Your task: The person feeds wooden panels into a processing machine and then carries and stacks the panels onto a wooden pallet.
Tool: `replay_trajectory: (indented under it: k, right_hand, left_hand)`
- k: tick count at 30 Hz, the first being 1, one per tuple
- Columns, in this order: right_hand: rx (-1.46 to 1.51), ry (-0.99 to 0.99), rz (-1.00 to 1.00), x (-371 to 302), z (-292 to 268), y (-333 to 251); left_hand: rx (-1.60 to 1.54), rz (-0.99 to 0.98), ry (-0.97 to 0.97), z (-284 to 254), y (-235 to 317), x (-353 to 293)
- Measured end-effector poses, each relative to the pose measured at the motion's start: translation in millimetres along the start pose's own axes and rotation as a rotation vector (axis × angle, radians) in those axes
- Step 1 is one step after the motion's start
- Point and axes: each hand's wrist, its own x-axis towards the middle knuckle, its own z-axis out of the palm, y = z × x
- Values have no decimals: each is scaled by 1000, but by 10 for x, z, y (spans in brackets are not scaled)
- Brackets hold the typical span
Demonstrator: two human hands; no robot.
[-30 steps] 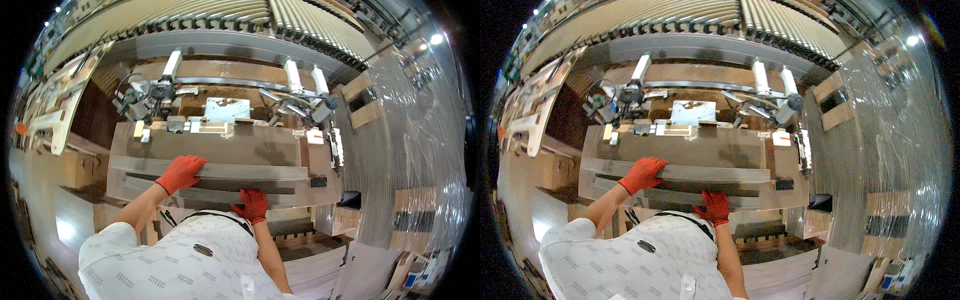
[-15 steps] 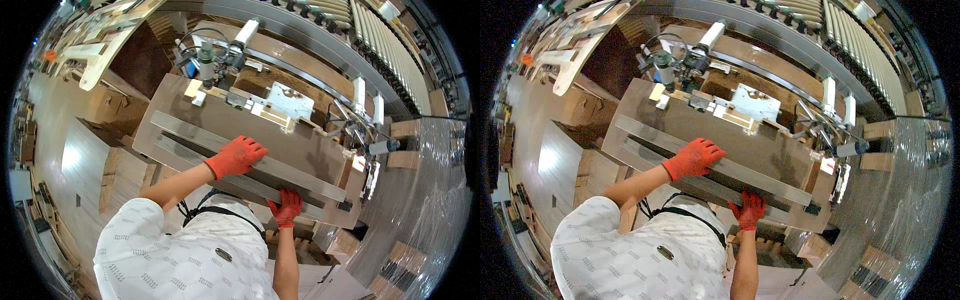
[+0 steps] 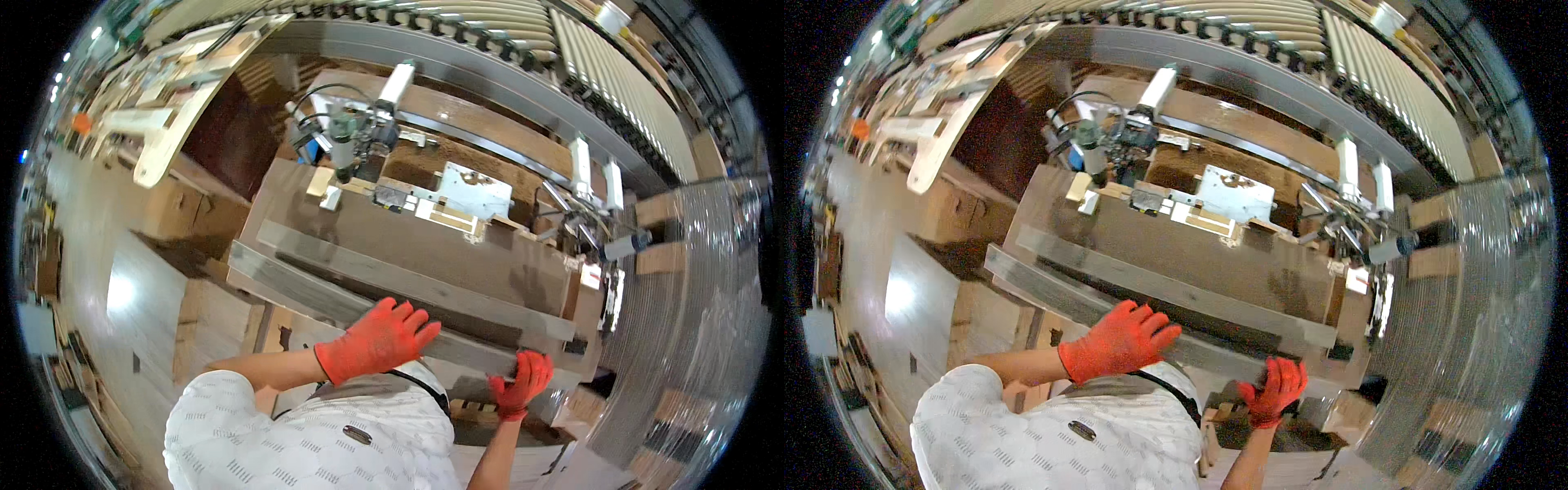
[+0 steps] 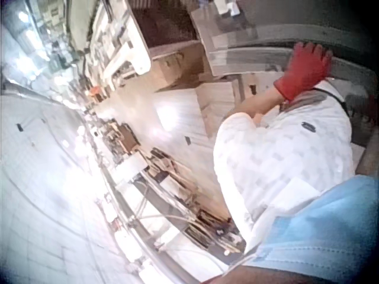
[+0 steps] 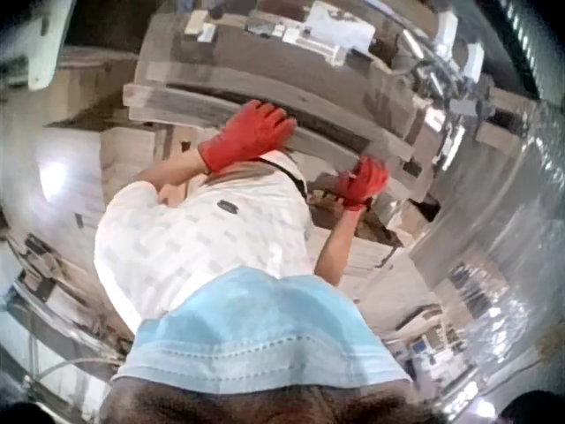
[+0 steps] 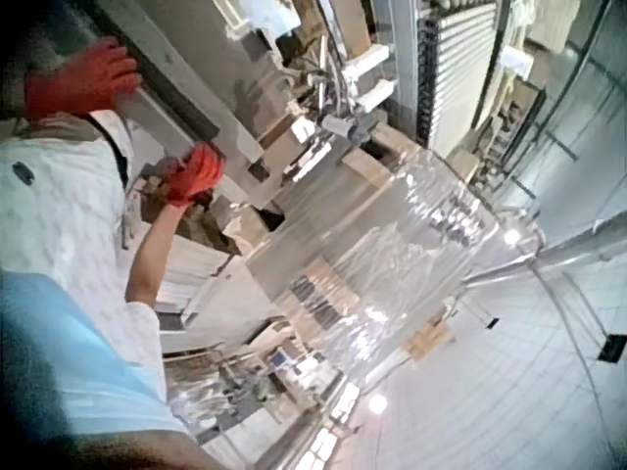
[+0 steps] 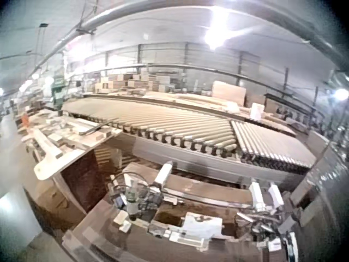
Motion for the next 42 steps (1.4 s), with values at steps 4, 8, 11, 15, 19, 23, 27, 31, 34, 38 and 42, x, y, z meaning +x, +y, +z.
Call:
replay_trajectory:
  k: [4,8,11,15,19,23,27,31,34,38,42]
  right_hand:
    - [-253,185,282,315,146,-212]
    - [-147,454,801,157,819,-385]
    - [-145,363,1022,-172,1266,-405]
    - [-186,252,968,-216,1488,-403]
    - [-216,174,920,-64,1541,-423]
    - [-141,120,957,-58,1504,-435]
    - [-124,70,908,-111,1465,-426]
    - [-44,-81,756,-135,1324,-395]
    - [-74,-146,797,-168,1400,-375]
    - [-36,-193,840,-190,1401,-374]
    - [-8,-176,844,-204,1405,-362]
  left_hand:
    - [-108,32,114,-156,-401,435]
    - [-243,19,152,21,-901,919]
    - [-231,-6,147,178,-1142,1292]
    - [-148,-73,93,581,-1487,1626]
    - [-141,-34,90,1051,-1874,1872]
    - [81,-36,234,1240,-1994,1988]
    - [98,-76,284,1379,-2081,2076]
    - [57,-162,276,1359,-2110,2206]
    - [36,-134,245,1378,-2167,2241]
    - [83,-69,218,1366,-2167,2360]
    - [73,-55,203,1349,-2101,2404]
